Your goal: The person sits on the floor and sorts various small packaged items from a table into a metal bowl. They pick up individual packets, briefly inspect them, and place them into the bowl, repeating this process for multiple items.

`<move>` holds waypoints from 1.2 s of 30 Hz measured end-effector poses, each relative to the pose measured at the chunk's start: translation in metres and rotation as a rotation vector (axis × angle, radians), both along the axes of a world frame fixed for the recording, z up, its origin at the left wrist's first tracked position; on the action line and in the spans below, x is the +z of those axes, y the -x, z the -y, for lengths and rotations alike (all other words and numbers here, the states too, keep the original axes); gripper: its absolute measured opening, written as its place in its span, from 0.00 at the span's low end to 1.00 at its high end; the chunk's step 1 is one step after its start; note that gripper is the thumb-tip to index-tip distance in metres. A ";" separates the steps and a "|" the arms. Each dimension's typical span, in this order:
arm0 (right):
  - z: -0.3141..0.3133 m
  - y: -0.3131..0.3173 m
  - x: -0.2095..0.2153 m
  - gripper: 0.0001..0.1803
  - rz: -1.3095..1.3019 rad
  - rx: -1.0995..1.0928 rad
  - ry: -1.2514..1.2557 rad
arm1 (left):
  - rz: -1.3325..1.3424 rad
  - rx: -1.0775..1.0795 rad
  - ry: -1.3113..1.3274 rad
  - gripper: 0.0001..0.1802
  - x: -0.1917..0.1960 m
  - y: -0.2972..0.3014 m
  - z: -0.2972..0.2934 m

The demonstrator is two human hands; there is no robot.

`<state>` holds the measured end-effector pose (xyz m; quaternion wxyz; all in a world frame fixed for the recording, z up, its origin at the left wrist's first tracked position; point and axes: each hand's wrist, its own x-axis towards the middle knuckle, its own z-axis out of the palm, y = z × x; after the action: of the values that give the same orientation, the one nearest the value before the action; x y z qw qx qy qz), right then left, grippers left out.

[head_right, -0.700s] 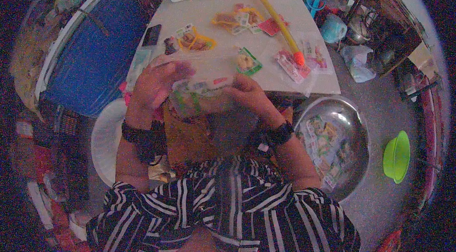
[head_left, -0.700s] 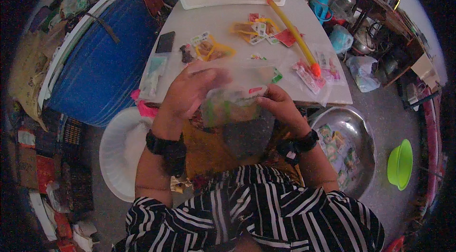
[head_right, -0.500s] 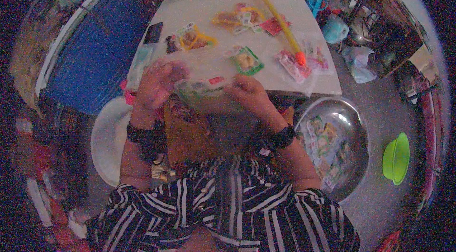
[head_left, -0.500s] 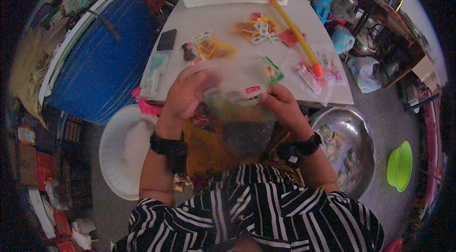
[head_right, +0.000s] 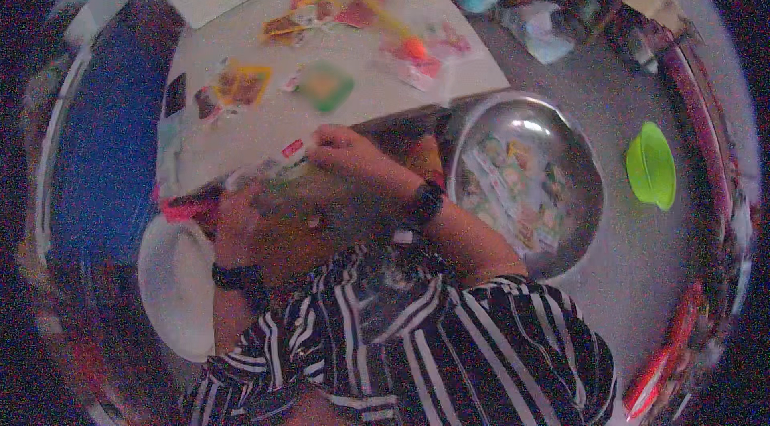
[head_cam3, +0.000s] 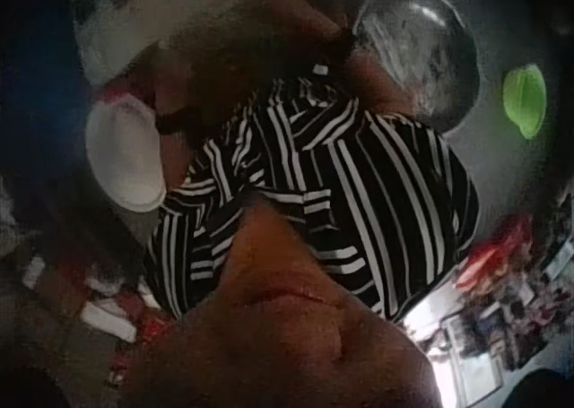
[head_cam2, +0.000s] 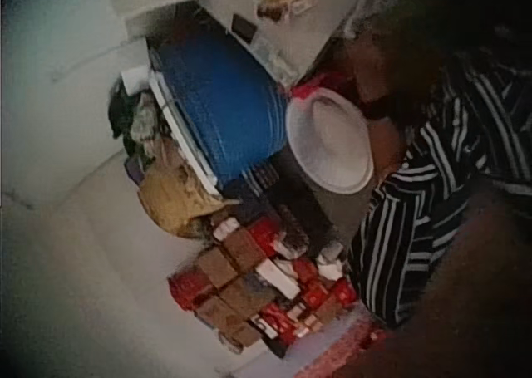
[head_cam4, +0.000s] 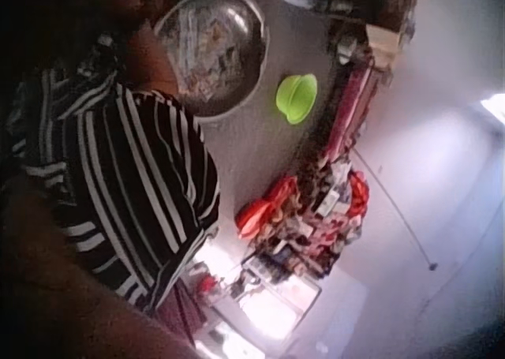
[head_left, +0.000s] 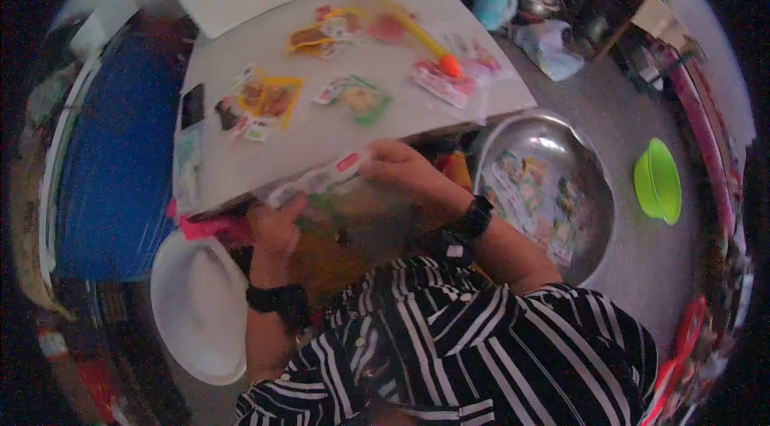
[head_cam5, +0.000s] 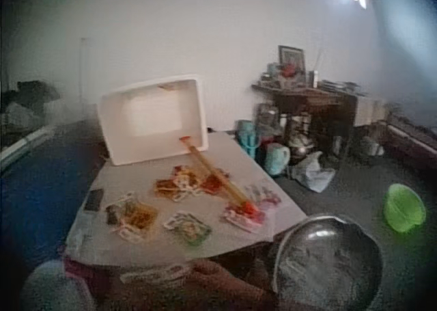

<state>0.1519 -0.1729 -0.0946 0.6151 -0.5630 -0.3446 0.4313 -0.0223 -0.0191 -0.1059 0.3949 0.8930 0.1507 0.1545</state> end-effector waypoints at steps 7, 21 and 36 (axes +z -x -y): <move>0.026 -0.008 0.008 0.09 -0.105 0.124 -0.094 | 0.033 0.106 0.655 0.12 0.021 -0.008 0.041; 0.063 -0.028 -0.003 0.19 0.001 0.146 -0.038 | -0.135 0.028 0.416 0.11 -0.003 -0.015 0.037; 0.098 -0.035 -0.026 0.06 -0.111 -0.146 0.268 | 0.026 -0.005 1.357 0.10 -0.045 -0.049 0.039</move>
<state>0.1869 -0.2706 -0.1207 0.5824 -0.6388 -0.2076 0.4579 0.0262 -0.0578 -0.1506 0.8699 0.4460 0.2077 0.0355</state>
